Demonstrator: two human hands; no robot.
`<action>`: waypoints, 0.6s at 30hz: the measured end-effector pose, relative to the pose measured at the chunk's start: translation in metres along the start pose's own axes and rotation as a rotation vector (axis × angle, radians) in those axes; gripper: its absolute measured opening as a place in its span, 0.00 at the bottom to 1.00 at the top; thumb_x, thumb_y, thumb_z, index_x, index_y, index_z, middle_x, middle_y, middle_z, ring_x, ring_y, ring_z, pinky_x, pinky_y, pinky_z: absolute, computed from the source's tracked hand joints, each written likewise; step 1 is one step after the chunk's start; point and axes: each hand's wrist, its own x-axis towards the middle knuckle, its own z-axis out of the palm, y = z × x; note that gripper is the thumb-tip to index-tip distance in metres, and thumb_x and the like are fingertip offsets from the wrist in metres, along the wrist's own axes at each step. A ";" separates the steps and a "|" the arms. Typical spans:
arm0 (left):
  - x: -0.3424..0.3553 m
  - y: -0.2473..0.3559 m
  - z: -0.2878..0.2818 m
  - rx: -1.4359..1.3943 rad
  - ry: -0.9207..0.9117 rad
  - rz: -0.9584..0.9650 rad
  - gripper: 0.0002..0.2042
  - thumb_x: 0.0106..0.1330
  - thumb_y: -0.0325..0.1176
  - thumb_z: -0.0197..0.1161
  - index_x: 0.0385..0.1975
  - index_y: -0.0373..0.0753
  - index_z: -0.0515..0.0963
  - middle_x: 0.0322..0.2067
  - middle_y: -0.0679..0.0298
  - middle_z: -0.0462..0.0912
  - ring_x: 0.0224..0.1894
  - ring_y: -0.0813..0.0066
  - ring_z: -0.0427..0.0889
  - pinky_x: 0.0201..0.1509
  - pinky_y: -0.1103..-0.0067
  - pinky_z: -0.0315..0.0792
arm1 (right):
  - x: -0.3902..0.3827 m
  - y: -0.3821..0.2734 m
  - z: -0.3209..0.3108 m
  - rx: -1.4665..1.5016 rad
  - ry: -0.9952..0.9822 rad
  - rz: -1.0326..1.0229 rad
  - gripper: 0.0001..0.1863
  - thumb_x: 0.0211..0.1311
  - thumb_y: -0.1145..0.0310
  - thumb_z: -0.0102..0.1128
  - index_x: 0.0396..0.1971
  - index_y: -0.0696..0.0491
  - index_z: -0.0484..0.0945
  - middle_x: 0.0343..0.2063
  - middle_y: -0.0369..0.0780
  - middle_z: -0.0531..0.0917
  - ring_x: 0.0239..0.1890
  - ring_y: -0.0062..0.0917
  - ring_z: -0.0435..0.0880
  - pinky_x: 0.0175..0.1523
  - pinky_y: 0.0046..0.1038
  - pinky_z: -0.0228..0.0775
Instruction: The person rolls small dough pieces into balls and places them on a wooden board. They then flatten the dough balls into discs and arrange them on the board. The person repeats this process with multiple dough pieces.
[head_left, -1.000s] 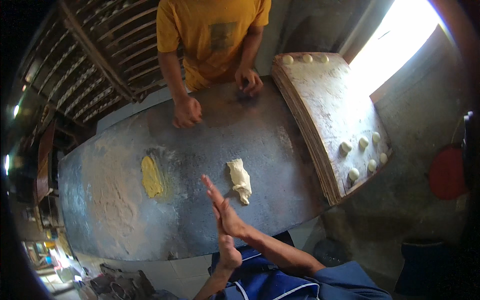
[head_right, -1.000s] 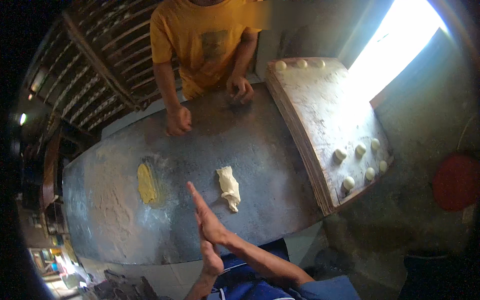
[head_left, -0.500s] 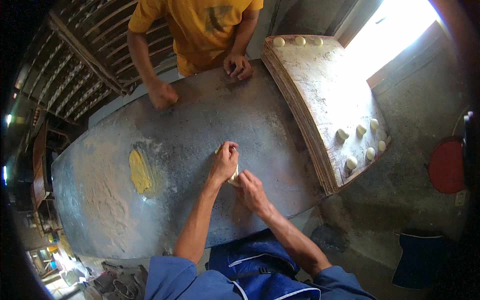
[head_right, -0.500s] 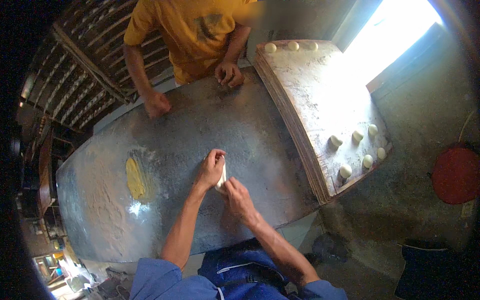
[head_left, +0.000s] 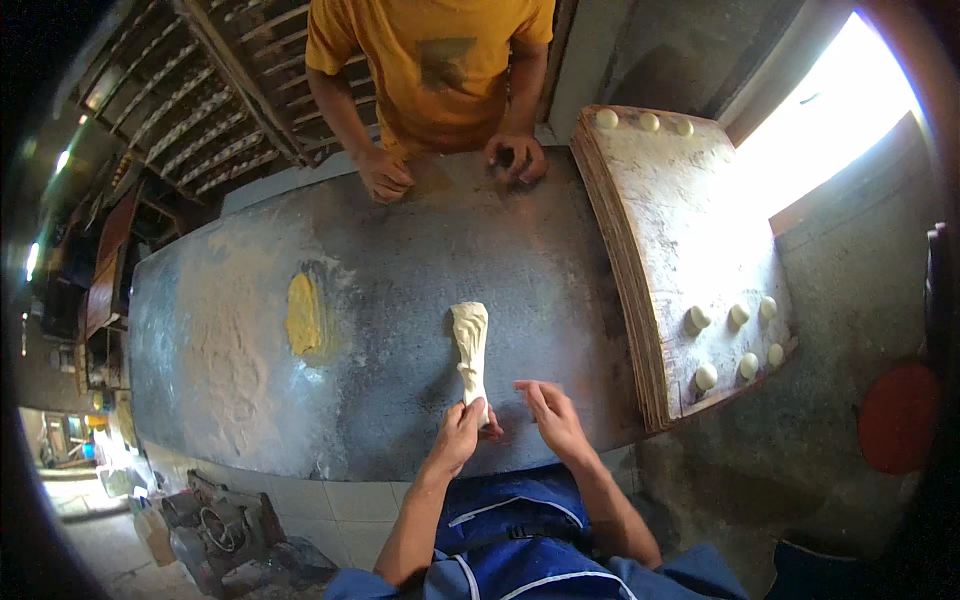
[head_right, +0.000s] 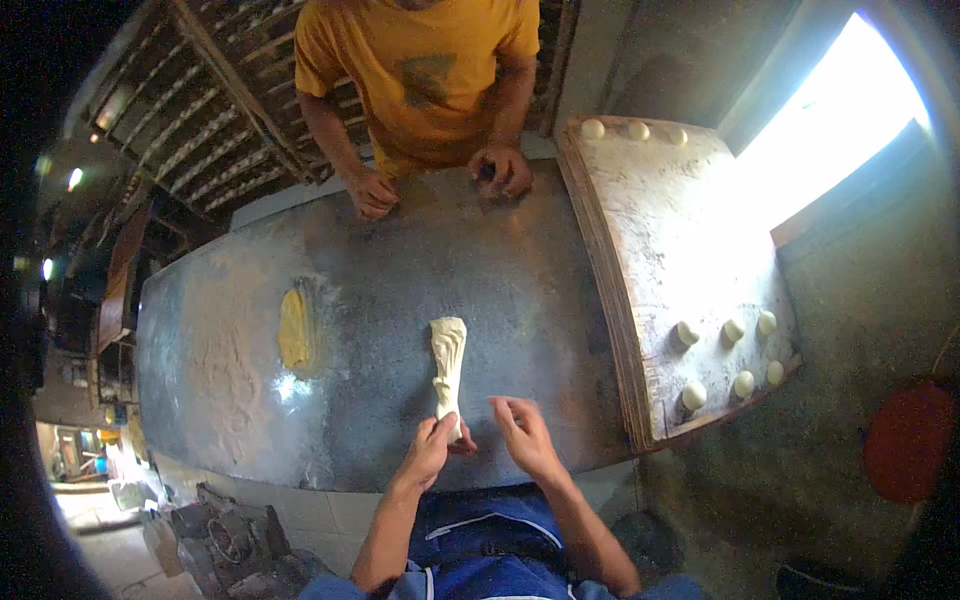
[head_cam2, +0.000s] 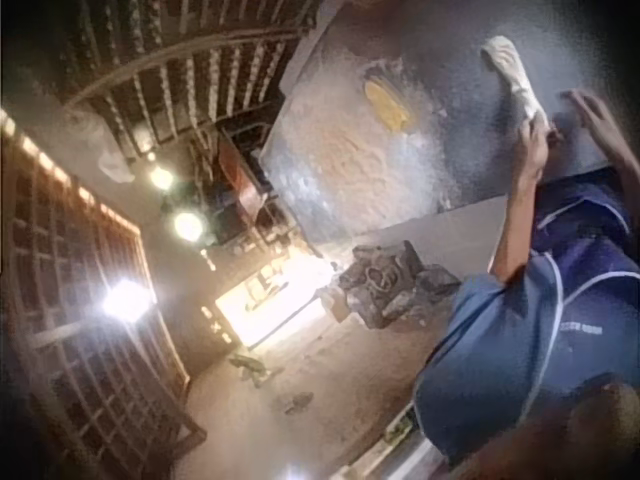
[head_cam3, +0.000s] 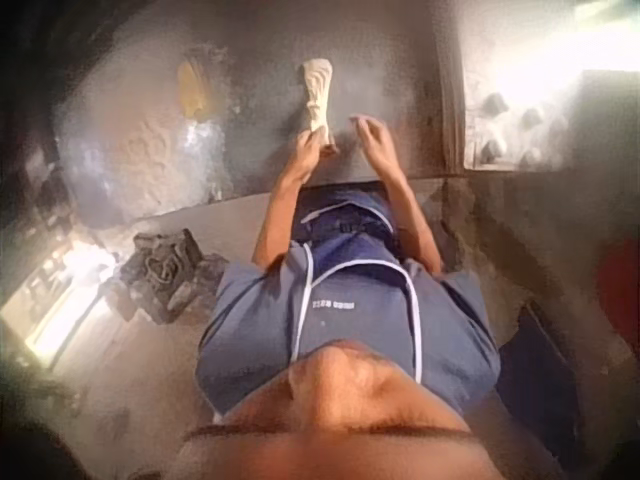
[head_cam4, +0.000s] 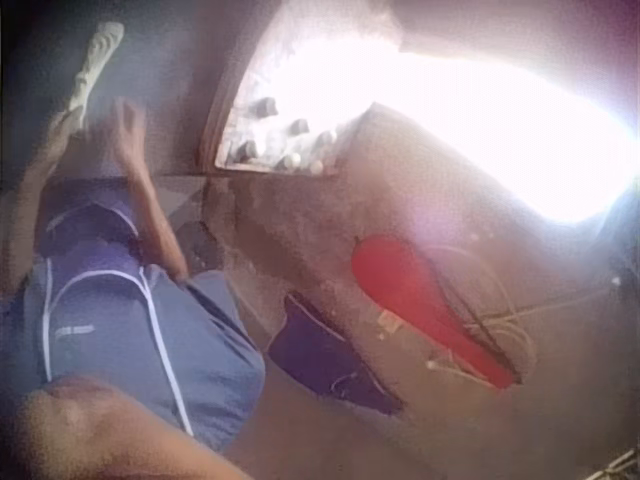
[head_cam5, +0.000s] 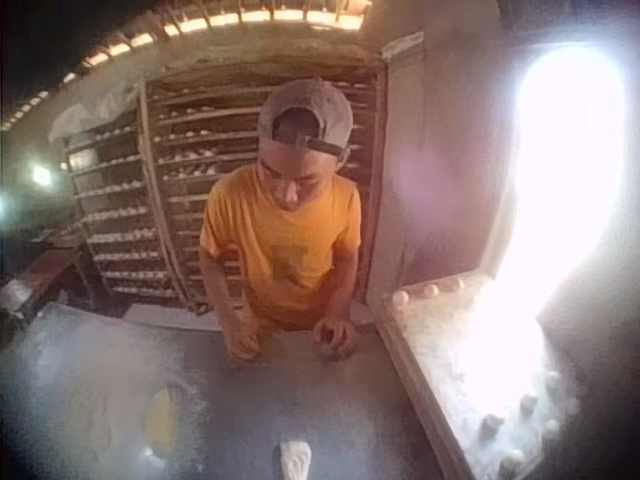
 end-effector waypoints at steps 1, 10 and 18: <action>-0.008 0.007 0.003 -0.033 -0.060 -0.011 0.23 0.82 0.48 0.49 0.39 0.30 0.79 0.33 0.54 0.85 0.34 0.65 0.88 0.40 0.70 0.84 | 0.024 -0.003 0.000 0.263 -0.315 0.179 0.23 0.72 0.52 0.63 0.53 0.57 0.82 0.32 0.40 0.82 0.38 0.25 0.80 0.42 0.29 0.73; 0.035 0.035 0.007 -0.549 0.080 -0.298 0.32 0.79 0.60 0.45 0.50 0.32 0.79 0.32 0.56 0.86 0.31 0.64 0.87 0.33 0.81 0.81 | 0.033 -0.029 0.009 -0.030 -0.522 -0.008 0.20 0.78 0.54 0.55 0.34 0.57 0.82 0.24 0.41 0.84 0.24 0.29 0.82 0.32 0.33 0.74; 0.089 0.014 0.022 -1.008 0.110 -0.288 0.09 0.77 0.36 0.52 0.32 0.44 0.71 0.16 0.75 0.61 0.12 0.86 0.54 0.13 0.87 0.51 | -0.026 -0.071 -0.028 -0.363 -0.620 -0.443 0.14 0.70 0.63 0.62 0.31 0.59 0.81 0.26 0.50 0.85 0.30 0.43 0.87 0.36 0.45 0.75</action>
